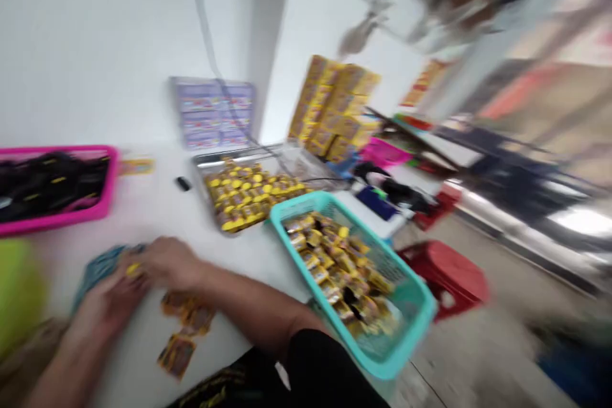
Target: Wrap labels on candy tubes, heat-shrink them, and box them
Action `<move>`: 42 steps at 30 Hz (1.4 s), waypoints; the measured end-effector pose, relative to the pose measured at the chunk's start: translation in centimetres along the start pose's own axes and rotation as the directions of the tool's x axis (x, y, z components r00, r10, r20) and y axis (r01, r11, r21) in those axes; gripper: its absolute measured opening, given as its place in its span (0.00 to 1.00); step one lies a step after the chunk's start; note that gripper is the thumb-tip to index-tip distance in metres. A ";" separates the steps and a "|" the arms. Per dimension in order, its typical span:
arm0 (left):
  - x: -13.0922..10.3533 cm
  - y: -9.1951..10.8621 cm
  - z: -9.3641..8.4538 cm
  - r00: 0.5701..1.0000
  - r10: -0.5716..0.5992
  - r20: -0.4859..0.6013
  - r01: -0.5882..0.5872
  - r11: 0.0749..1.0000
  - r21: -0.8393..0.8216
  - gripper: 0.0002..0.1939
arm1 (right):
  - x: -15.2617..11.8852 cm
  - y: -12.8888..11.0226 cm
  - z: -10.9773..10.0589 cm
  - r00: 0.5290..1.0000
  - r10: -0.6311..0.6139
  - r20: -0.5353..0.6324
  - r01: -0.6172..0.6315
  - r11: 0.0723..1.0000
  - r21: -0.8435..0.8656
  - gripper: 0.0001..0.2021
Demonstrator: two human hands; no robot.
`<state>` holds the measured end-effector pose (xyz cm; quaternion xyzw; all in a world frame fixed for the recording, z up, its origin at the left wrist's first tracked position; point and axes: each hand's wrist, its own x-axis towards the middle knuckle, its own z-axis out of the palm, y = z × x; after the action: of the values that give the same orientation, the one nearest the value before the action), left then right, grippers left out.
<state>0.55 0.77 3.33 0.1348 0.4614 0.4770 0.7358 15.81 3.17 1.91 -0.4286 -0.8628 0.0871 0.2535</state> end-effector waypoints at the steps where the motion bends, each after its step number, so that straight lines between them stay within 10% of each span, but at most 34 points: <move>1: 0.7 -0.4 0.0 0.996 0.023 0.088 -0.023 1.000 -0.002 0.12 | -0.5 -0.2 0.3 0.984 0.069 -0.165 -0.050 0.992 0.119 0.14; 6: 4.8 -0.5 -1.9 0.986 0.006 0.168 -0.006 1.000 -0.002 0.10 | -0.2 1.0 3.7 0.955 0.134 -0.263 0.005 0.883 0.470 0.13; 13: 4.1 -0.7 -2.2 0.983 0.074 0.168 -0.076 0.997 0.006 0.08 | -0.1 1.5 4.9 0.918 0.324 -0.231 -0.068 0.700 0.711 0.04; 19: 3.5 0.1 -2.0 0.996 0.023 0.084 -0.026 0.999 0.038 0.07 | 0.2 0.2 4.0 0.900 0.368 -0.234 -0.163 0.782 0.602 0.07; 25: 4.6 0.6 -1.5 0.980 0.112 0.166 -0.111 0.994 -0.019 0.05 | 2.1 -1.5 1.4 0.976 0.199 -0.084 -0.175 0.956 0.233 0.16; 32: 4.0 -0.6 -1.9 0.969 0.103 0.223 -0.161 0.953 0.256 0.18 | 2.3 -0.6 -6.7 0.881 0.473 -0.014 -0.473 0.880 -0.050 0.16; 37: 4.2 -2.5 -1.9 0.901 0.286 0.325 -0.427 0.711 0.559 0.18 | -3.8 2.5 -16.1 0.709 0.660 -0.248 -0.673 0.739 0.039 0.14; 42: 3.7 -3.8 -1.9 0.726 0.394 0.564 -0.622 0.027 0.783 0.10 | -14.3 5.2 -22.2 0.531 0.801 -0.278 -0.763 0.594 0.254 0.16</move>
<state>1.67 1.47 -2.12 0.7468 0.4951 0.3129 0.3150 37.97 -6.32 13.83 -0.7639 -0.5104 0.1537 0.3637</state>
